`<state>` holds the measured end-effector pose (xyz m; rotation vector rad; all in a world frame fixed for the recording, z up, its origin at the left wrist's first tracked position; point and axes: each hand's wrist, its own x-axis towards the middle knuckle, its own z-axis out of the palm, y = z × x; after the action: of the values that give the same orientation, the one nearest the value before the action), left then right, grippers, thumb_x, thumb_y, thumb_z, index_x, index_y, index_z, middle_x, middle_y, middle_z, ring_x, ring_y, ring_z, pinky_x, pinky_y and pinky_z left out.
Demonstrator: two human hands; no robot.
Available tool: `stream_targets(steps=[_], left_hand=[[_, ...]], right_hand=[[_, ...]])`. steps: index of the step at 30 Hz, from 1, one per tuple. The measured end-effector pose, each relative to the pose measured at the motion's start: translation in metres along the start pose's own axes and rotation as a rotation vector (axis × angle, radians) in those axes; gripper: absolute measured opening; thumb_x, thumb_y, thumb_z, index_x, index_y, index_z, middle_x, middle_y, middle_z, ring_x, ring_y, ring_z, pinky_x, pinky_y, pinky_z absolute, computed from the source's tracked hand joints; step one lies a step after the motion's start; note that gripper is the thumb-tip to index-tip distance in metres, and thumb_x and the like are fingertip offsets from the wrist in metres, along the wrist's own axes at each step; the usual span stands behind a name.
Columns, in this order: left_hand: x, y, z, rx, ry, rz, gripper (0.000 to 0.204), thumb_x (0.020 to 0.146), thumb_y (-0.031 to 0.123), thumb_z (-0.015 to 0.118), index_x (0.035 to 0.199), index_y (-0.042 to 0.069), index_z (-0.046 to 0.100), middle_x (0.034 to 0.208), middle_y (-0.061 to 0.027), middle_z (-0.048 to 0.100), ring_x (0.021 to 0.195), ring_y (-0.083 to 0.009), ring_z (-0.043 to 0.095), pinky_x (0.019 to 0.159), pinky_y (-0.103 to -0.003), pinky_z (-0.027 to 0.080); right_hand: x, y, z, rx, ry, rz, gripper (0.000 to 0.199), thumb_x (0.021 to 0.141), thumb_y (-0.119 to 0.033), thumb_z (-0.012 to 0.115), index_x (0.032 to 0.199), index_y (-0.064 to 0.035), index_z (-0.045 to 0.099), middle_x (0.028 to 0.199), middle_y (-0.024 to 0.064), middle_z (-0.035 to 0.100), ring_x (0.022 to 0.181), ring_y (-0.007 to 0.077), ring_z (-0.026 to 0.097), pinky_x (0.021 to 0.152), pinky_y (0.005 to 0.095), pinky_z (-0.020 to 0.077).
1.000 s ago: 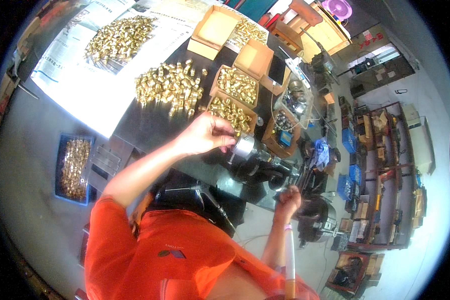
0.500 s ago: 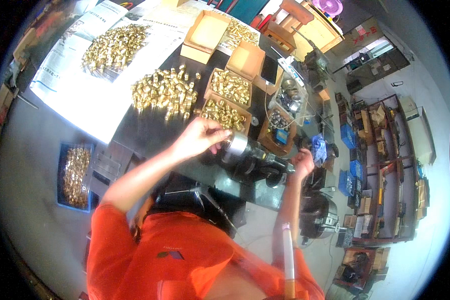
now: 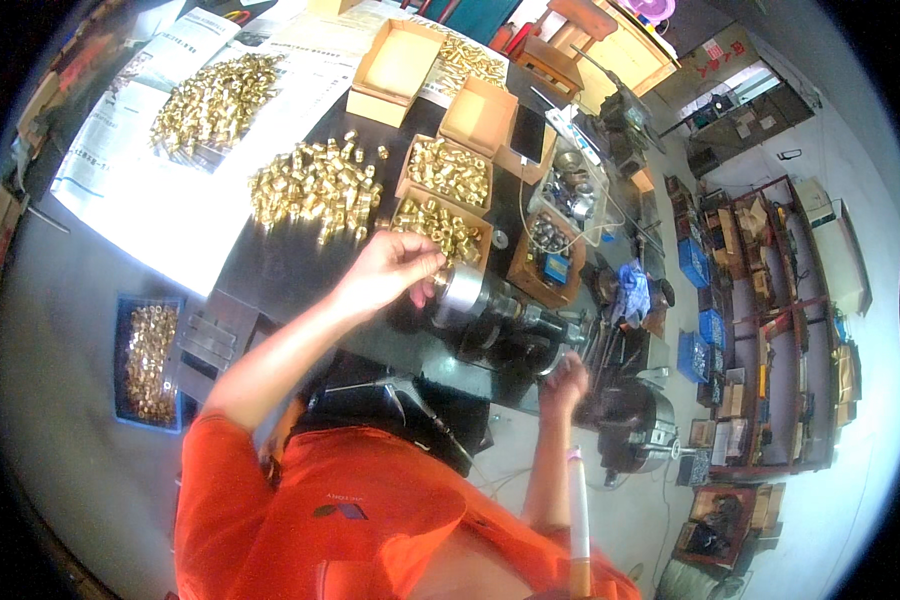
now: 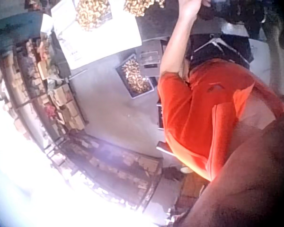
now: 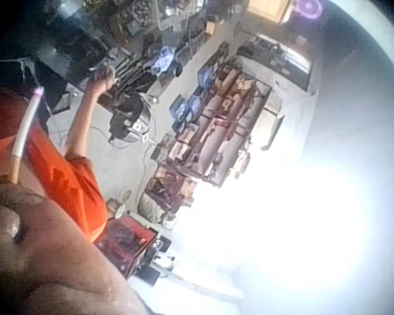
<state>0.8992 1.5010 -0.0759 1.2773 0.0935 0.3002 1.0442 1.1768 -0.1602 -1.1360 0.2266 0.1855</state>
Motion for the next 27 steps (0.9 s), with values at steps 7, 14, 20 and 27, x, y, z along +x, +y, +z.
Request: stream_targets(steps=[7, 14, 20, 27], left_hand=[[0.018, -0.008, -0.016, 0.144, 0.047, -0.053, 0.022, 0.083, 0.020, 0.057, 0.080, -0.002, 0.058, 0.064, -0.0047, 0.056, 0.053, -0.0101, 0.055, 0.043, -0.020, 0.044], [0.091, -0.032, -0.015, 0.451, 0.014, -0.123, 0.022, 0.081, 0.019, 0.057, 0.085, -0.003, 0.059, 0.061, -0.0058, 0.058, 0.044, -0.0083, 0.051, 0.042, -0.022, 0.042], [0.110, -0.034, -0.008, 0.469, 0.019, -0.070, 0.022, 0.081, 0.017, 0.058, 0.089, -0.004, 0.059, 0.070, -0.0087, 0.062, 0.045, -0.0086, 0.052, 0.043, -0.021, 0.042], [0.032, 0.001, -0.075, 0.647, 0.170, -0.039, 0.020, 0.081, 0.016, 0.058, 0.086, -0.003, 0.060, 0.066, -0.0074, 0.060, 0.051, -0.0089, 0.054, 0.047, -0.023, 0.043]], right_hand=[[0.069, -0.021, 0.058, -0.375, -0.263, -0.642, 0.017, 0.079, -0.013, 0.048, 0.080, 0.0001, 0.058, 0.064, 0.0002, 0.049, 0.055, 0.0096, 0.046, 0.047, 0.0213, 0.0351], [-0.018, -0.067, 0.070, 0.131, -0.334, -0.625, 0.014, 0.084, -0.011, 0.043, 0.079, -0.0011, 0.050, 0.057, -0.0026, 0.033, 0.045, 0.0053, 0.027, 0.039, 0.0185, 0.0217], [-0.059, -0.056, 0.044, 0.104, -0.193, -0.430, 0.013, 0.081, -0.008, 0.038, 0.078, -0.0004, 0.048, 0.056, -0.0006, 0.033, 0.045, 0.0054, 0.028, 0.037, 0.0179, 0.0214], [-0.022, 0.007, 0.014, -0.002, 0.017, -0.252, 0.014, 0.081, -0.016, 0.046, 0.079, -0.0021, 0.050, 0.057, -0.0033, 0.032, 0.047, 0.0057, 0.028, 0.040, 0.0206, 0.0229]])
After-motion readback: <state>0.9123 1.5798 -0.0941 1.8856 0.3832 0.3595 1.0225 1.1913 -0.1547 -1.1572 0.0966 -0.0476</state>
